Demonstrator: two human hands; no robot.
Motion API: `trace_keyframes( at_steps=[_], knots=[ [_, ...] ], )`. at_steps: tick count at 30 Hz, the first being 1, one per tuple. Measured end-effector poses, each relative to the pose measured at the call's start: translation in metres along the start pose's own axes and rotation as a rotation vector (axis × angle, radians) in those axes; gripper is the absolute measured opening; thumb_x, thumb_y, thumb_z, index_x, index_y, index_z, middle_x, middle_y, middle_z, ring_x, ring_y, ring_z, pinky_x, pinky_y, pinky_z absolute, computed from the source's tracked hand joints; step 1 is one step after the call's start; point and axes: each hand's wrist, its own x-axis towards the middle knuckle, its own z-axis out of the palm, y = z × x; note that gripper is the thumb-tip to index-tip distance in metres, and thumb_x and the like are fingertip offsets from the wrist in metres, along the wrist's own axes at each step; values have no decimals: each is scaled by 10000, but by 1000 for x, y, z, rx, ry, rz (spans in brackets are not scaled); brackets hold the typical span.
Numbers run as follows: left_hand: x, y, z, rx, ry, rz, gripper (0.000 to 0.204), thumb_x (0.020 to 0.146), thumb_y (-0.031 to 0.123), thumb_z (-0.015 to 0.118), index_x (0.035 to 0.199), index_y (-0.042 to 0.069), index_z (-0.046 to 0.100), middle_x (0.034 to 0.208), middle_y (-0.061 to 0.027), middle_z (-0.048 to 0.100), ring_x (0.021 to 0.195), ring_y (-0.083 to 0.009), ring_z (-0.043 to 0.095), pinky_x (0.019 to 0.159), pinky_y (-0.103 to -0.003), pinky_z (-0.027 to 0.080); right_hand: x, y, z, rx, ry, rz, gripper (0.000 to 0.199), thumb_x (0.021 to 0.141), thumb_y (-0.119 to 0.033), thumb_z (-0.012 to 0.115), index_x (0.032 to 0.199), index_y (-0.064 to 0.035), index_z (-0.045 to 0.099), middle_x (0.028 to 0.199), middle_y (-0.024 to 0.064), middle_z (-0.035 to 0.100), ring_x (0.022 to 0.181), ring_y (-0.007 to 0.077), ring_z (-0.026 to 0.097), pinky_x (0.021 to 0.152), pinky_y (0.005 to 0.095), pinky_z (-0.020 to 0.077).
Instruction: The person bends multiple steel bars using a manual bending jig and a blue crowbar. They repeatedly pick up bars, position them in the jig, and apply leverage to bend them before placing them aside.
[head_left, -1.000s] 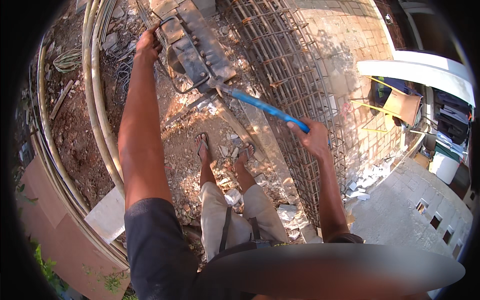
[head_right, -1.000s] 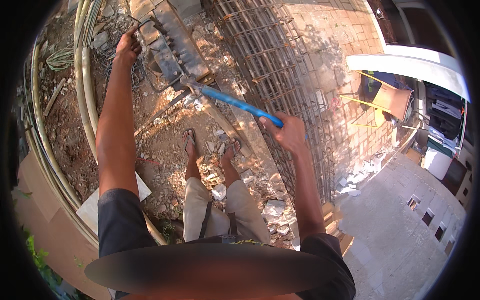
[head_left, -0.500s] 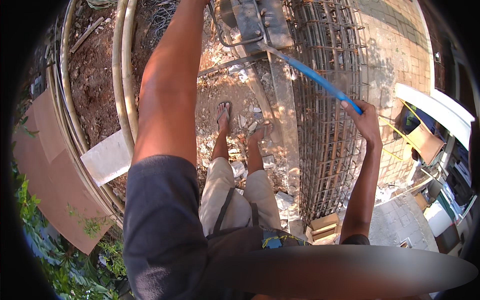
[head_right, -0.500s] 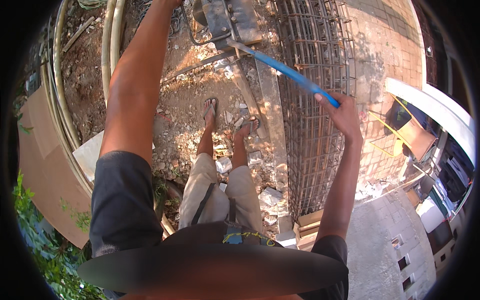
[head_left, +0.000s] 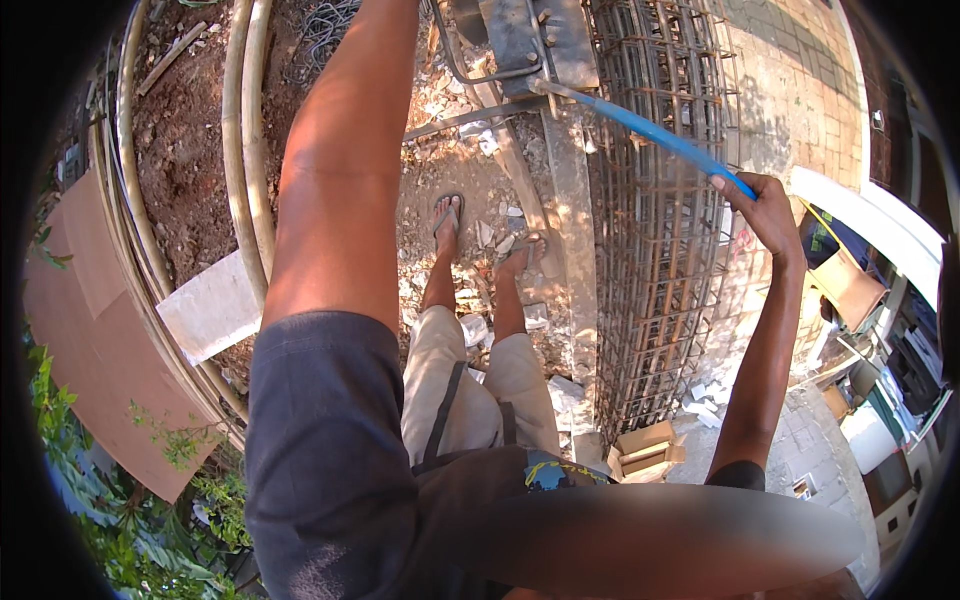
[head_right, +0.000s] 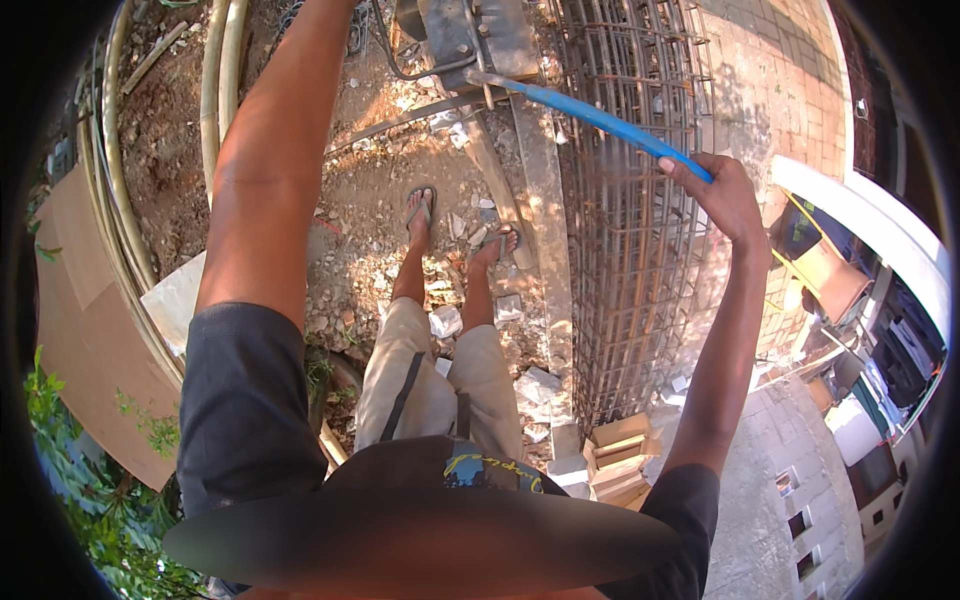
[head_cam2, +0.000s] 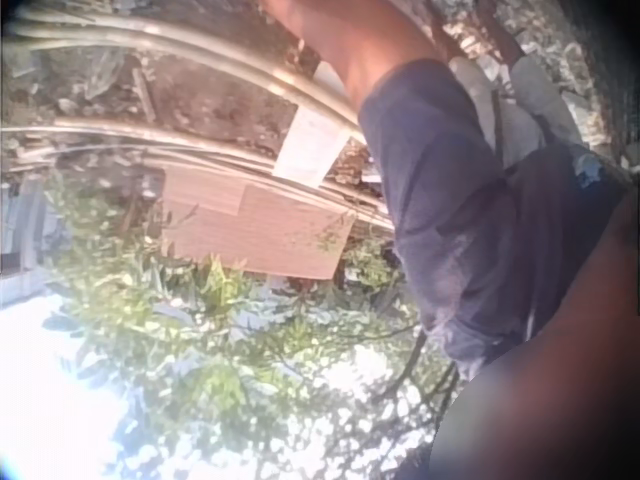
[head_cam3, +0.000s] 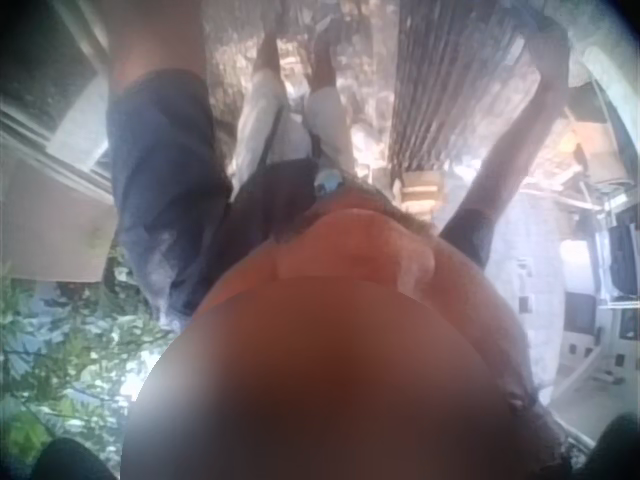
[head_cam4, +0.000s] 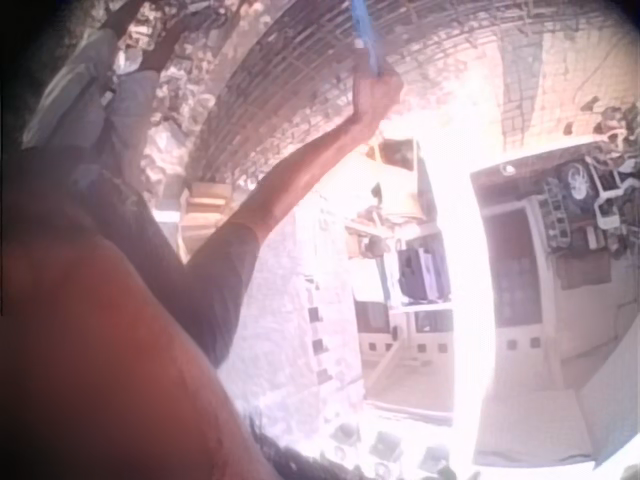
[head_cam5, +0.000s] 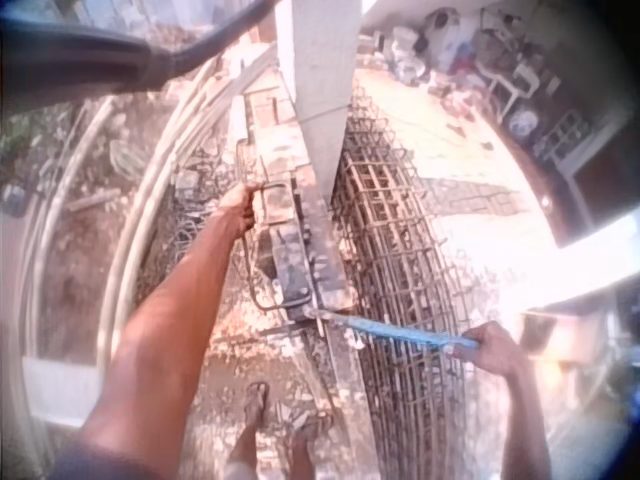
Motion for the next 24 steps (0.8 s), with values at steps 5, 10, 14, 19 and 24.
trace_keyframes(
  at_steps=[5,10,14,19,24],
  knots=[
    [-1,3,2,-71,83,-69,455,1004,310,647,630,246,395,495,70,190,400,-122,153,382,-305,129,-17,-1,23,-43,87,60,643,872,-699,738,839,-58,781,585,10,544,578,141,502,574,375,406],
    [-2,3,2,-75,63,-68,455,994,323,662,636,242,394,510,71,193,410,-124,140,393,-318,126,-12,9,14,-106,35,111,627,857,-701,752,901,-78,808,584,0,530,587,140,531,587,349,420],
    [-3,2,4,-48,96,-39,447,980,327,685,640,239,408,510,65,213,414,-126,154,403,-320,135,-19,4,34,-70,107,146,676,813,-764,745,877,-94,805,582,35,559,590,212,572,599,400,435],
    [-6,-2,8,-8,128,5,434,941,376,720,658,244,418,509,57,240,418,-126,181,416,-321,156,-23,9,60,-93,236,133,718,782,-820,721,821,-106,784,590,65,586,602,251,600,615,425,447],
    [1,-7,6,-37,151,68,436,921,347,745,649,245,420,540,56,255,432,-122,199,420,-315,155,-30,24,77,-90,339,186,764,751,-843,727,670,-86,657,565,66,570,585,256,584,613,425,449]
  ],
)
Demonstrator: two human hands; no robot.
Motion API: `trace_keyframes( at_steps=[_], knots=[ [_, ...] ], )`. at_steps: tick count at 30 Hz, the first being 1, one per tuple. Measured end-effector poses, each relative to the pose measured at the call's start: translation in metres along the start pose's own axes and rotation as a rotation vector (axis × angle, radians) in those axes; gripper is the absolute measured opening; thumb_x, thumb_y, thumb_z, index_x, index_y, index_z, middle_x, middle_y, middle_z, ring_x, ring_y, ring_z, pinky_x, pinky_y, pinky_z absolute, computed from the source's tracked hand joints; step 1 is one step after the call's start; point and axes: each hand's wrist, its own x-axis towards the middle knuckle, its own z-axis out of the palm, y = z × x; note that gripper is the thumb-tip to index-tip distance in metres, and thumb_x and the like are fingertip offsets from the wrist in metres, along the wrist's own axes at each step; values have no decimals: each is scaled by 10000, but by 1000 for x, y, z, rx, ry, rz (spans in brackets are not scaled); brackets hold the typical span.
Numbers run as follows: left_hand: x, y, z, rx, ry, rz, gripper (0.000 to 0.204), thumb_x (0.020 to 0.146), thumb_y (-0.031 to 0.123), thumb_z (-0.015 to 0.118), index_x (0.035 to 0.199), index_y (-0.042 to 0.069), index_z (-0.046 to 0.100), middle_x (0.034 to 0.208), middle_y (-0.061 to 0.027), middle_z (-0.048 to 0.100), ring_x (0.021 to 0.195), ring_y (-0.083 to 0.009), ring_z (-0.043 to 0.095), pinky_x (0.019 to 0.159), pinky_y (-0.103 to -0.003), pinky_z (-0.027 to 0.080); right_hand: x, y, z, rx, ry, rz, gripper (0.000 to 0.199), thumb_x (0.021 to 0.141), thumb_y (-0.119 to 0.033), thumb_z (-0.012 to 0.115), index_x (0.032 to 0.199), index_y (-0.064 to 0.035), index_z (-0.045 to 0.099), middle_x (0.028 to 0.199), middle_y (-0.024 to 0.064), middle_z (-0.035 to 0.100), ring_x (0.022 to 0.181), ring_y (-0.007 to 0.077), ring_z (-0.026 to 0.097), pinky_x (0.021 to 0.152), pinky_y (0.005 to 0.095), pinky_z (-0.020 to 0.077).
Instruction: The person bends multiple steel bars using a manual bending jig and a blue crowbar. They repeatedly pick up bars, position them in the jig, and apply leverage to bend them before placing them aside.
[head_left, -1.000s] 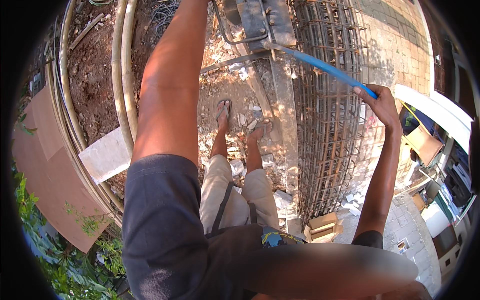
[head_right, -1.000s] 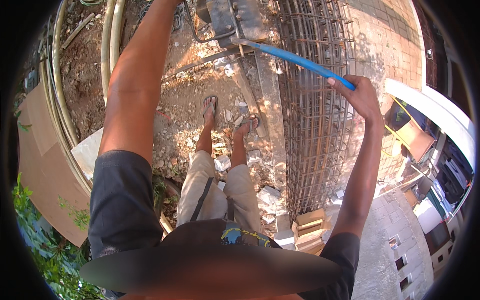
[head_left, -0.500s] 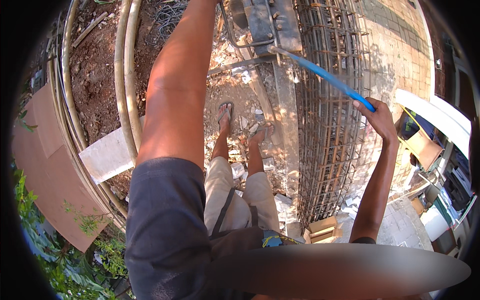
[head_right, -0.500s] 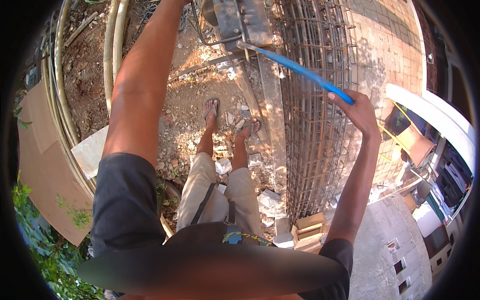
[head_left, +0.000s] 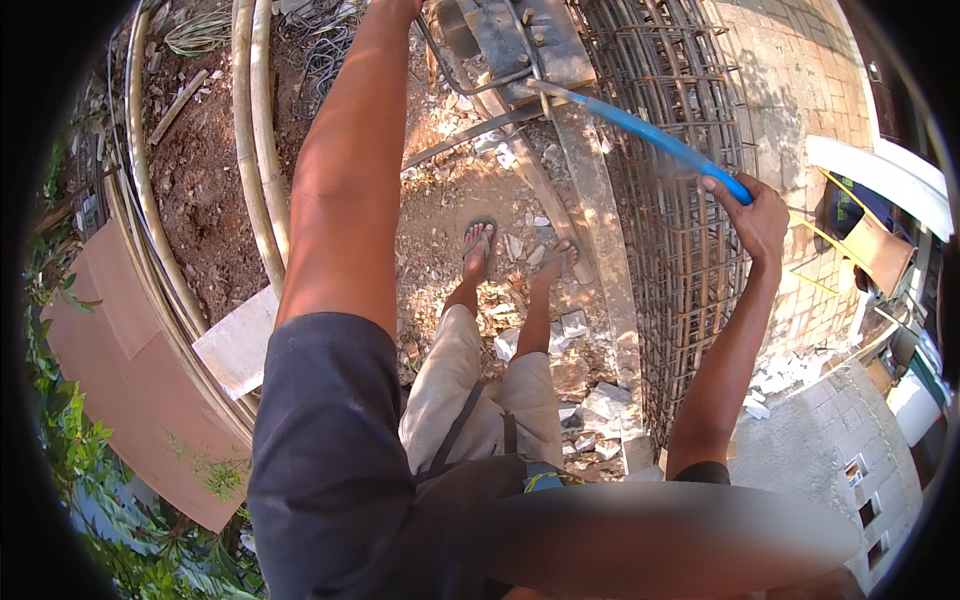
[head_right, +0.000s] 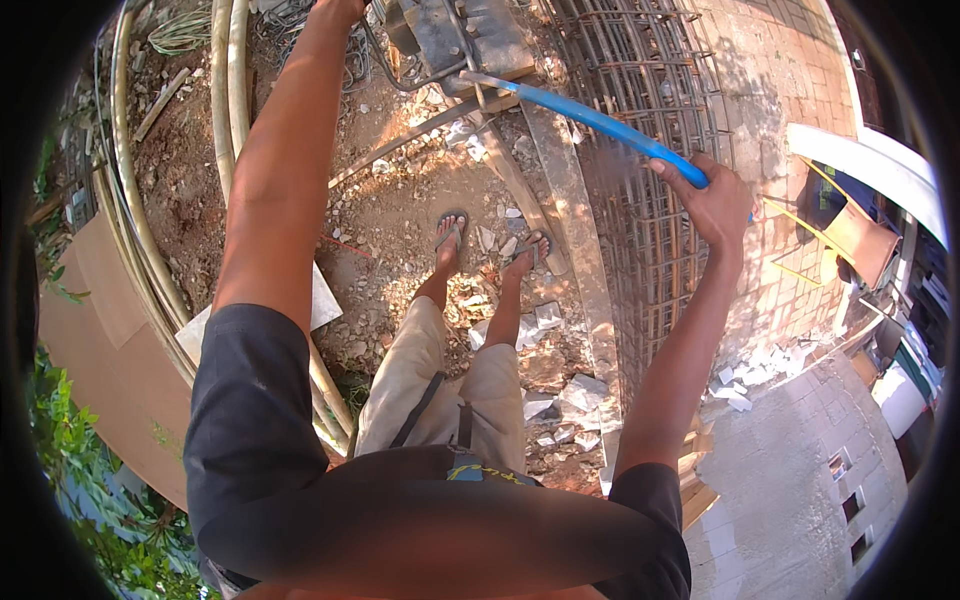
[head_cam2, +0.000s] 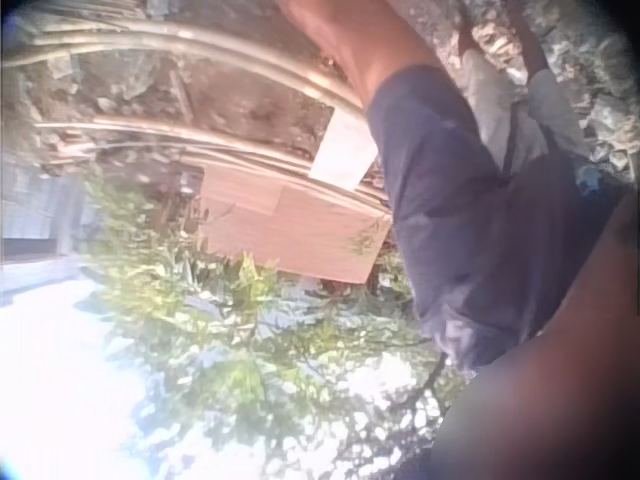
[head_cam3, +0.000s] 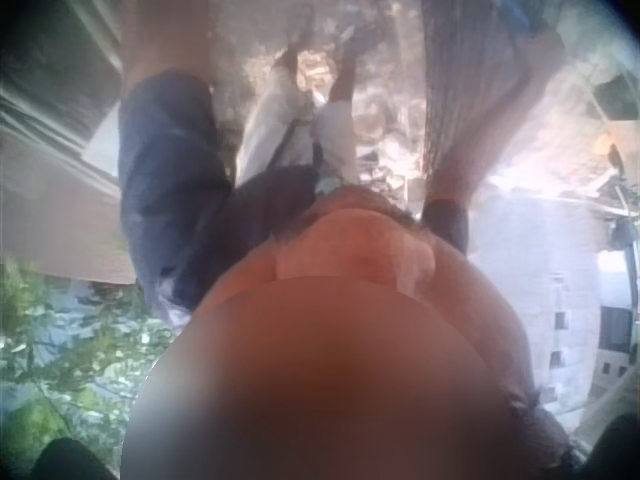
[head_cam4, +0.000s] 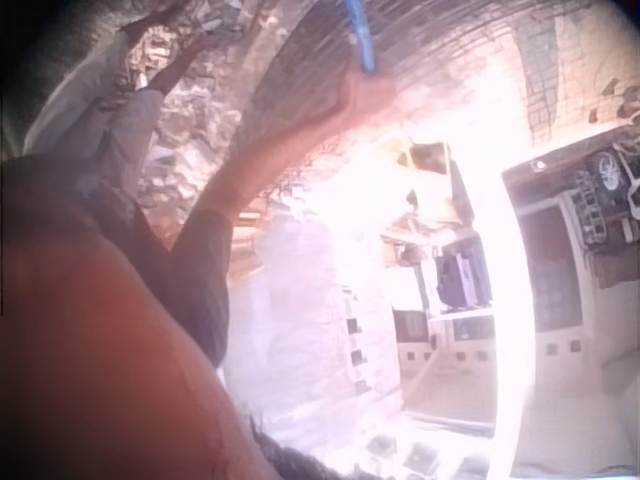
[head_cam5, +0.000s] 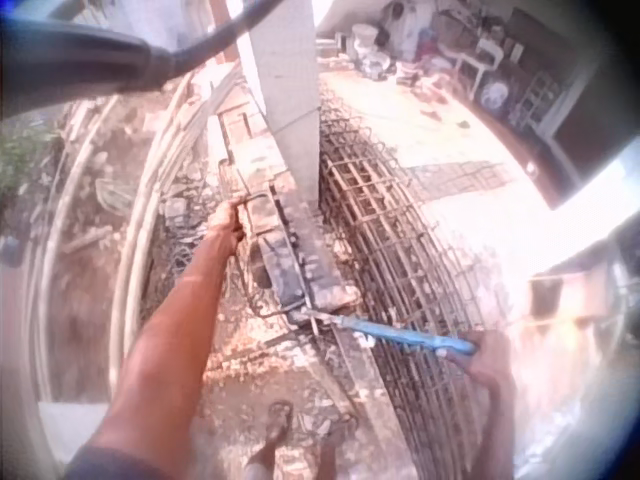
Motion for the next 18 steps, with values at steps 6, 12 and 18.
trace_keyframes(
  at_steps=[6,12,18],
  knots=[
    [5,-1,-4,-17,-91,-49,415,935,357,726,659,250,434,529,57,251,432,-124,218,414,-329,161,-106,-81,65,254,134,244,696,777,-769,778,747,-75,730,556,52,559,537,232,556,556,415,430],
    [-19,-1,8,-5,-38,-24,387,925,390,722,679,243,462,524,56,300,430,-132,263,418,-328,187,-158,-109,110,316,185,379,688,807,-752,766,801,-64,754,554,59,560,535,236,561,563,411,449],
    [-29,2,7,-3,-27,-46,372,921,378,728,695,231,471,540,47,308,449,-134,279,427,-330,204,-155,-86,81,173,157,357,684,822,-749,753,783,-67,733,547,41,531,524,207,519,565,397,442]
  ],
)
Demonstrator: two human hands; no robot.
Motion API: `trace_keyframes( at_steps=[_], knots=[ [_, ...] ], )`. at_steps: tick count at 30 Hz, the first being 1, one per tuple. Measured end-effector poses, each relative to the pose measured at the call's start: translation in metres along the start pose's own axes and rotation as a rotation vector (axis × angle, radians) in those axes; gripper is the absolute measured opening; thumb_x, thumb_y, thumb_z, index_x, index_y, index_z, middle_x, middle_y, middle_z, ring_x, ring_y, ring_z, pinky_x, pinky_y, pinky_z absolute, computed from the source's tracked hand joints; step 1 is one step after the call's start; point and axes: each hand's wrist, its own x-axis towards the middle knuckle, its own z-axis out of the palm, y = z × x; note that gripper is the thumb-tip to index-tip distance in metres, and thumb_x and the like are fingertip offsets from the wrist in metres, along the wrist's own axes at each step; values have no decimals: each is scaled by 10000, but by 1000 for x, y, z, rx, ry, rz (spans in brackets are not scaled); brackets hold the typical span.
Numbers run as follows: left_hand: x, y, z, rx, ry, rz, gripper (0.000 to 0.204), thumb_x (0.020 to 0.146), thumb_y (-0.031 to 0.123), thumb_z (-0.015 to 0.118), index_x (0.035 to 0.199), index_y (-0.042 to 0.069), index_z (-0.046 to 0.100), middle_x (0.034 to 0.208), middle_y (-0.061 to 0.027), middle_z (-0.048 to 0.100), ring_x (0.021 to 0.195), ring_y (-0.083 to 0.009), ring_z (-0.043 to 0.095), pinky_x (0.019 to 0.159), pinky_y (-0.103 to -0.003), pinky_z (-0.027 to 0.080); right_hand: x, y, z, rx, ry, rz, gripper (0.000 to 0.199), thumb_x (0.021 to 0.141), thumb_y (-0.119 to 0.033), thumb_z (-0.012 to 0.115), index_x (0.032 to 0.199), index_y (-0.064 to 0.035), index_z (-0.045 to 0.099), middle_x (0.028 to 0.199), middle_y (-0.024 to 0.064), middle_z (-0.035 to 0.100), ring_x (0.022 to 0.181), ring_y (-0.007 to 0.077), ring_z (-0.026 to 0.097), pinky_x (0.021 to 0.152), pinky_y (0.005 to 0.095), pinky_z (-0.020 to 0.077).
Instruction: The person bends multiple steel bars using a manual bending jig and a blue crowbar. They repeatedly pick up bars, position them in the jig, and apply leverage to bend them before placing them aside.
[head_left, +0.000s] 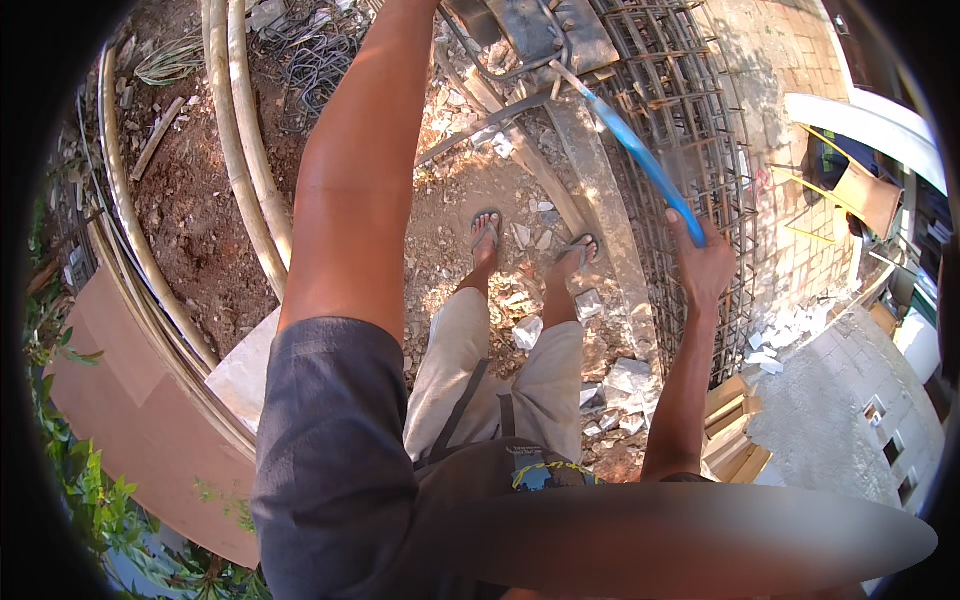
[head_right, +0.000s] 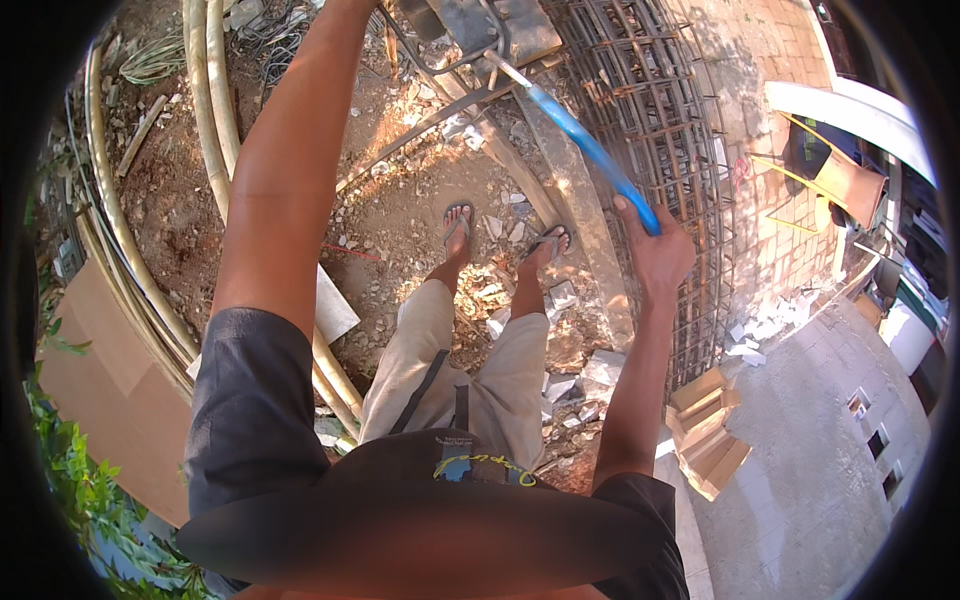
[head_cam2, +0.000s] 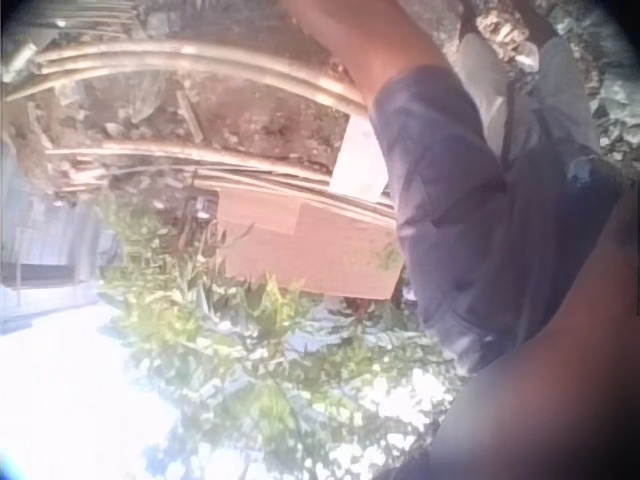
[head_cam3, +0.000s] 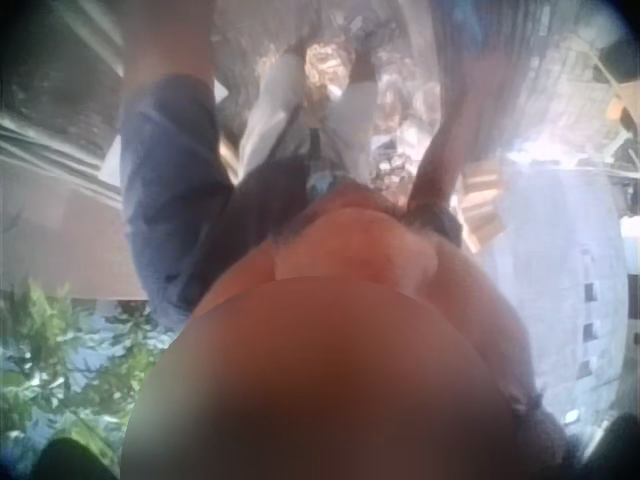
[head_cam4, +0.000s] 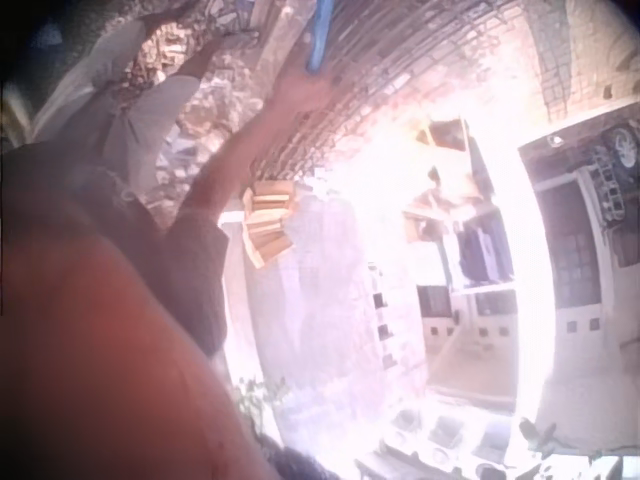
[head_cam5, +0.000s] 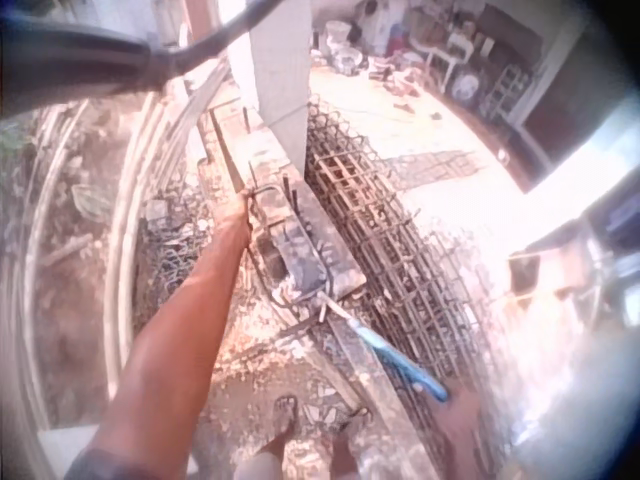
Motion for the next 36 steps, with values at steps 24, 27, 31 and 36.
trace_keyframes(
  at_steps=[24,27,31,36],
  knots=[
    [30,6,-18,54,23,41,479,950,344,717,637,248,368,536,67,243,420,-111,221,401,-311,140,60,14,13,492,-1063,-254,436,972,-417,782,802,-22,712,555,-21,476,500,69,462,465,304,367],
    [23,8,-18,48,48,93,472,968,338,710,651,243,373,517,80,241,400,-98,202,366,-296,132,46,24,36,547,-1098,-170,484,972,-393,789,717,-20,615,549,-25,438,518,74,419,473,321,343],
    [10,12,-17,81,7,105,462,995,336,682,666,205,386,528,82,273,378,-87,210,326,-269,141,24,22,64,672,-1117,-198,474,966,-336,806,690,-24,579,554,-29,428,540,64,387,484,315,329],
    [-12,14,-12,146,-2,139,419,1014,352,656,702,204,418,534,85,314,387,-71,244,336,-265,161,-34,-9,110,954,-1093,-229,471,975,-303,796,667,-27,570,548,-29,445,533,54,380,476,312,325]
  ],
)
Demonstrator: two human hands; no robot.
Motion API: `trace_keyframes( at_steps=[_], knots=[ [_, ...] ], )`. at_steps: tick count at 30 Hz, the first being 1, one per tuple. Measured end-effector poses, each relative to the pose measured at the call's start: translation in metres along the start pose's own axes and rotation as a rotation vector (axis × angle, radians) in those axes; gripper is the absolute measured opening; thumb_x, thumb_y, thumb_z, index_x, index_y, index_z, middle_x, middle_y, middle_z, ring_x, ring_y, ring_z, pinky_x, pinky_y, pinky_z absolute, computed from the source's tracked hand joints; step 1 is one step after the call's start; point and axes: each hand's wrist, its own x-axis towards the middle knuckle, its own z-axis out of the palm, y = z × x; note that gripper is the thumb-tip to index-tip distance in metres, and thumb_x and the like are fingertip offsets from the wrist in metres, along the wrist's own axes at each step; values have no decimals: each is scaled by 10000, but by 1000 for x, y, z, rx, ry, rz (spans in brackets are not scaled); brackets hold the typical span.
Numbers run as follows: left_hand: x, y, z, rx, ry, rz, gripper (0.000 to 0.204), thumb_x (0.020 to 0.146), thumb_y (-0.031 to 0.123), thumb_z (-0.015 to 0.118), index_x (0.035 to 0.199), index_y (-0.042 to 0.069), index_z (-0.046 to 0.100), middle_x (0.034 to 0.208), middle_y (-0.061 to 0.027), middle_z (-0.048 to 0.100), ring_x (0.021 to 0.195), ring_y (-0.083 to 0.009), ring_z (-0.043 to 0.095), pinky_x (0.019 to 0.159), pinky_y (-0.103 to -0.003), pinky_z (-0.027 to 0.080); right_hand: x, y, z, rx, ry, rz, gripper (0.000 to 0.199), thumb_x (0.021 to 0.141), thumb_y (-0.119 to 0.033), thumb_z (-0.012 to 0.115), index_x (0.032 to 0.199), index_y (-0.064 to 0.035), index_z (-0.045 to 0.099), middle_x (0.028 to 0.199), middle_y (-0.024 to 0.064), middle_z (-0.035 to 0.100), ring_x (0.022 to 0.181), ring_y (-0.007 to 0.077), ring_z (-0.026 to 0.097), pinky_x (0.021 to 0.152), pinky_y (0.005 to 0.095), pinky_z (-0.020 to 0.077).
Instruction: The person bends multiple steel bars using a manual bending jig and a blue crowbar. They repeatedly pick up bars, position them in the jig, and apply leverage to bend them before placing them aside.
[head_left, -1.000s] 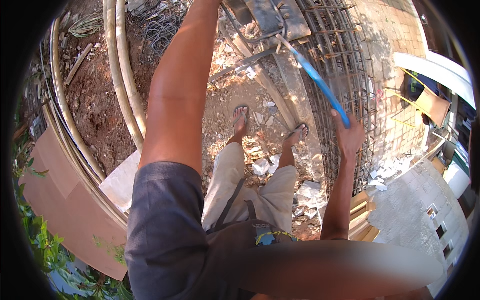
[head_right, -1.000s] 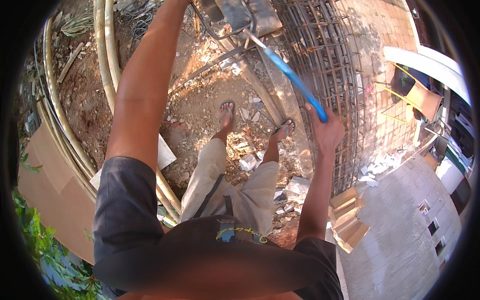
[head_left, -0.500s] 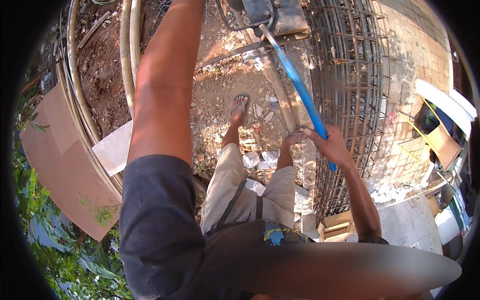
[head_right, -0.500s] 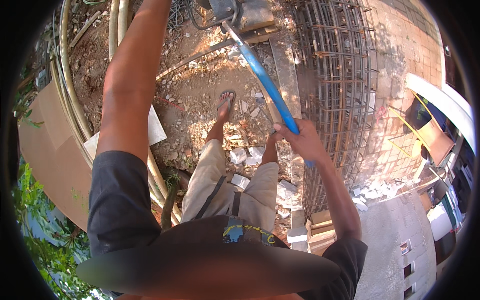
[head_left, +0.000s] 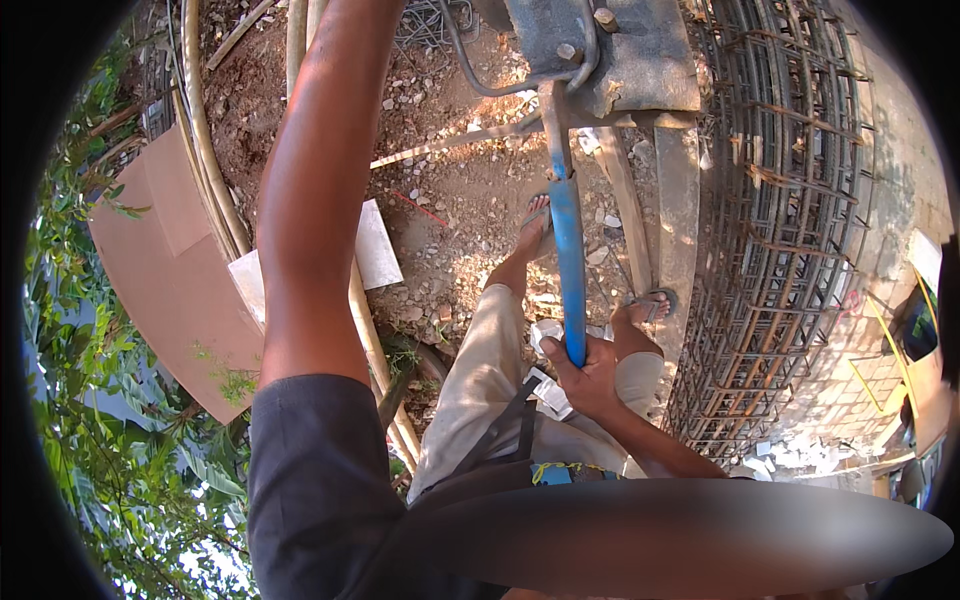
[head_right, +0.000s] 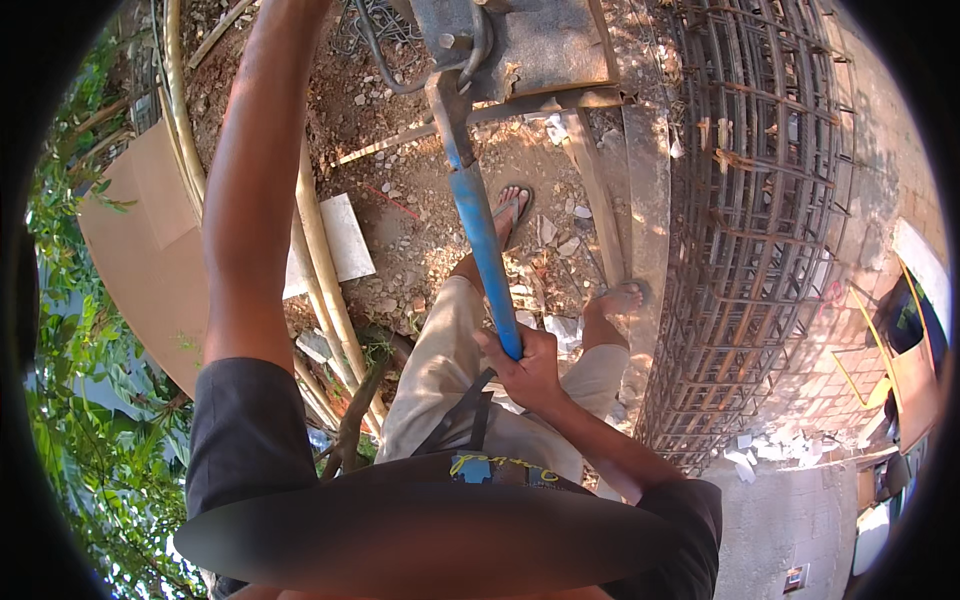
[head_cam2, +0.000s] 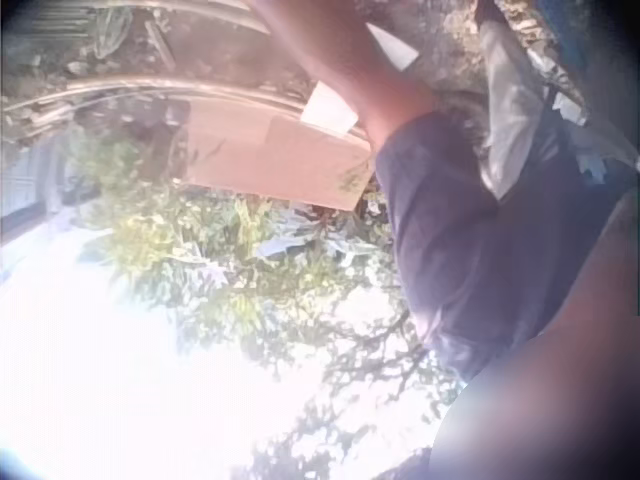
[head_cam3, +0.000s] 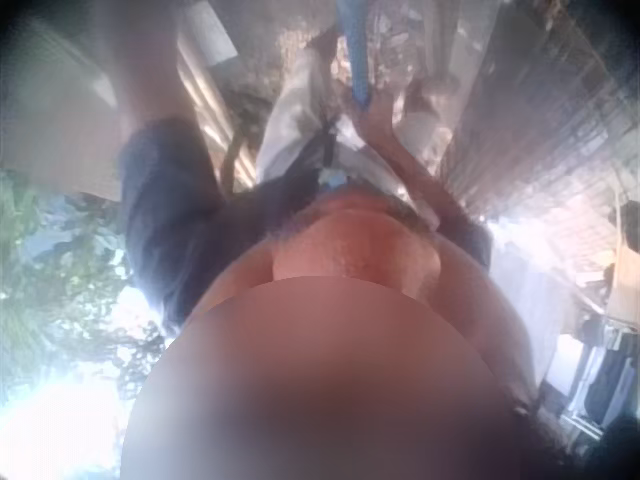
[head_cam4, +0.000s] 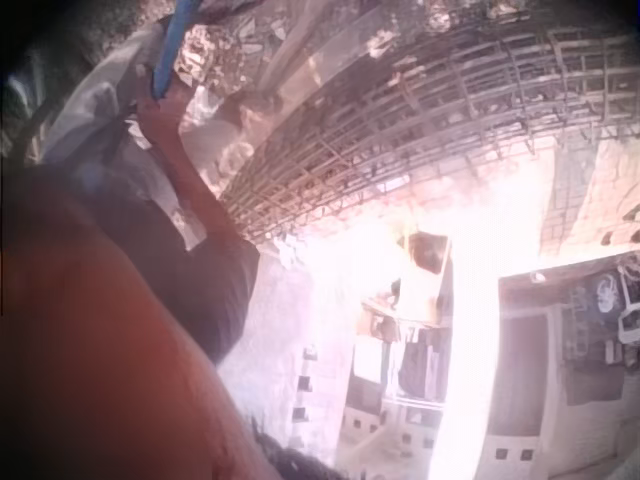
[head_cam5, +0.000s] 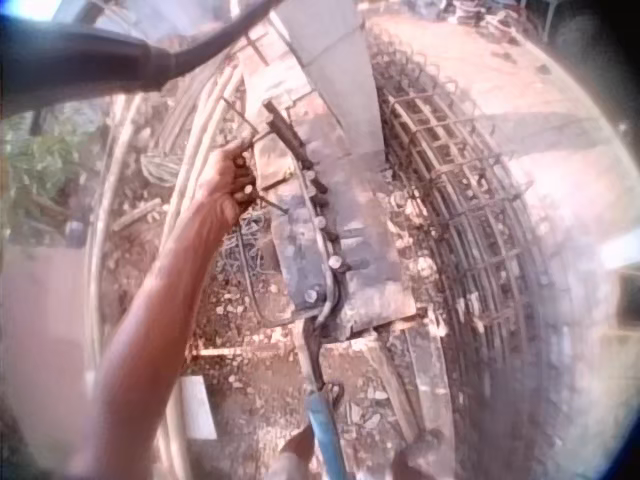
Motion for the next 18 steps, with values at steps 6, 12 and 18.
trace_keyframes(
  at_steps=[6,12,18],
  knots=[
    [-8,3,2,-88,-64,-44,461,1025,348,650,663,213,400,536,91,308,397,-62,247,350,-257,172,21,24,102,348,65,23,513,1000,-235,766,604,-35,507,519,-32,431,518,52,357,463,323,290],
    [23,-10,-20,-68,-61,-73,447,1005,431,667,677,225,443,512,93,295,373,-65,240,337,-243,181,110,0,236,503,381,-118,541,1001,-232,764,595,-31,469,520,-30,377,518,64,339,462,354,258],
    [8,-6,-2,-230,-72,-200,322,907,301,830,764,159,578,601,51,347,449,-93,257,426,-280,223,80,26,175,339,398,-120,470,975,-252,792,635,-42,545,563,-46,410,574,50,376,508,310,317]
  ],
)
